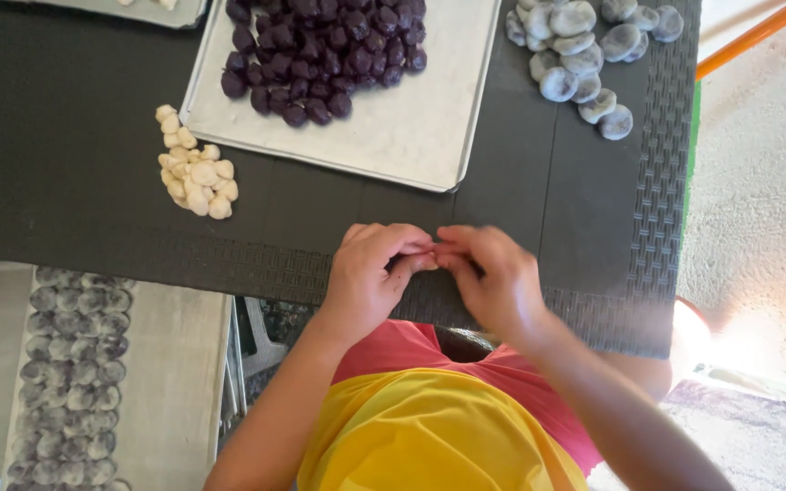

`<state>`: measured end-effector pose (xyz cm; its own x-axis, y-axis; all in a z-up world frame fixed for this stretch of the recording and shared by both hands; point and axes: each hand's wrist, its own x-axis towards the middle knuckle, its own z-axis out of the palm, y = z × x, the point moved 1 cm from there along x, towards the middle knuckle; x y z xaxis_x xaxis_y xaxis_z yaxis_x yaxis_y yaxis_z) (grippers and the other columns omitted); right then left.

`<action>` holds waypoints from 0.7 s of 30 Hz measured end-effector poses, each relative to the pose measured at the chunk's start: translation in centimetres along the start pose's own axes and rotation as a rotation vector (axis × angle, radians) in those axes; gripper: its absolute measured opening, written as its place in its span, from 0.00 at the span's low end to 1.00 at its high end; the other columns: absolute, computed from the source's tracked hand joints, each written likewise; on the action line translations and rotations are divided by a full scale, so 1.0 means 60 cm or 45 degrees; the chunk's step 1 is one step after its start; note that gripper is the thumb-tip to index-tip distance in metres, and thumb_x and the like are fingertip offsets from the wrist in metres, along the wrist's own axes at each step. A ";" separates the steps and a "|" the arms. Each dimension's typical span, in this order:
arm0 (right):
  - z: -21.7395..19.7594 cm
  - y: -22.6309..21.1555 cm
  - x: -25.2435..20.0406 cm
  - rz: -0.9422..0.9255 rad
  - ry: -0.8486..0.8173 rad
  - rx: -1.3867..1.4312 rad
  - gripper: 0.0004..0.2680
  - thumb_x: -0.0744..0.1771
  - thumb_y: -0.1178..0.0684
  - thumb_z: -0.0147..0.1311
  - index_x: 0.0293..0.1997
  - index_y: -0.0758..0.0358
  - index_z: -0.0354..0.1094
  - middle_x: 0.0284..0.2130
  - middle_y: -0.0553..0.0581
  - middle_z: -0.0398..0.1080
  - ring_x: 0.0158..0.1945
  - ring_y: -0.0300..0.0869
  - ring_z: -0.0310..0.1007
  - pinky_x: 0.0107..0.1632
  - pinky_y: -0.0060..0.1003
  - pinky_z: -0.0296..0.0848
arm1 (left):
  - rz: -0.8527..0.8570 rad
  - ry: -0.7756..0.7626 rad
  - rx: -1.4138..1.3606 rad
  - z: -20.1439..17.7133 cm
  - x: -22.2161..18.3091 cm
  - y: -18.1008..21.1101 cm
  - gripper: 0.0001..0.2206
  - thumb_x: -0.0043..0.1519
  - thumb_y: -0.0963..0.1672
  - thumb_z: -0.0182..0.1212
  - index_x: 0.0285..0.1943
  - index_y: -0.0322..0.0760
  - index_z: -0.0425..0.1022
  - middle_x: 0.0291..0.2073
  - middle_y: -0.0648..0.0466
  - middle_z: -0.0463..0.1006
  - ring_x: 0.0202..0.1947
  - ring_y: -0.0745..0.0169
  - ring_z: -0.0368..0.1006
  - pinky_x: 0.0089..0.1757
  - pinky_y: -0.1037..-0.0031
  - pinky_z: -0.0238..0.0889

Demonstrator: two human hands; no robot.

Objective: Filling small pieces of white dough with purple dough and rolling them into balls.

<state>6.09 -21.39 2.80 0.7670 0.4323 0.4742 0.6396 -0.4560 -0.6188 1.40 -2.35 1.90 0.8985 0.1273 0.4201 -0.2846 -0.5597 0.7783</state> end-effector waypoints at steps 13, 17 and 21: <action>0.020 -0.016 0.153 0.223 -1.366 -0.670 0.20 0.65 0.40 0.65 0.55 0.58 0.59 0.39 0.62 0.76 0.44 0.63 0.82 0.46 0.58 0.80 | 0.058 -0.150 -0.101 -0.008 -0.020 -0.007 0.27 0.58 0.48 0.75 0.65 0.40 0.71 0.48 0.53 0.78 0.44 0.56 0.81 0.50 0.65 0.70; 0.010 -0.015 0.178 0.315 -1.479 -0.577 0.23 0.66 0.31 0.61 0.55 0.61 0.64 0.39 0.65 0.78 0.46 0.64 0.82 0.47 0.59 0.81 | 0.019 -0.035 0.211 -0.073 -0.003 0.003 0.06 0.65 0.47 0.68 0.48 0.49 0.82 0.45 0.61 0.80 0.48 0.55 0.79 0.53 0.63 0.68; 0.004 -0.024 0.160 0.265 -1.373 -0.697 0.21 0.68 0.36 0.58 0.60 0.60 0.61 0.36 0.61 0.76 0.43 0.60 0.82 0.45 0.57 0.81 | 0.141 0.209 0.743 -0.189 -0.009 -0.117 0.01 0.66 0.40 0.70 0.41 0.39 0.84 0.39 0.50 0.77 0.40 0.41 0.75 0.46 0.56 0.67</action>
<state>12.54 -16.40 8.12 0.5879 0.6159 -0.5244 0.6464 -0.7475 -0.1532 -0.85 10.79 1.47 0.7977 0.1412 0.5862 -0.1019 -0.9266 0.3619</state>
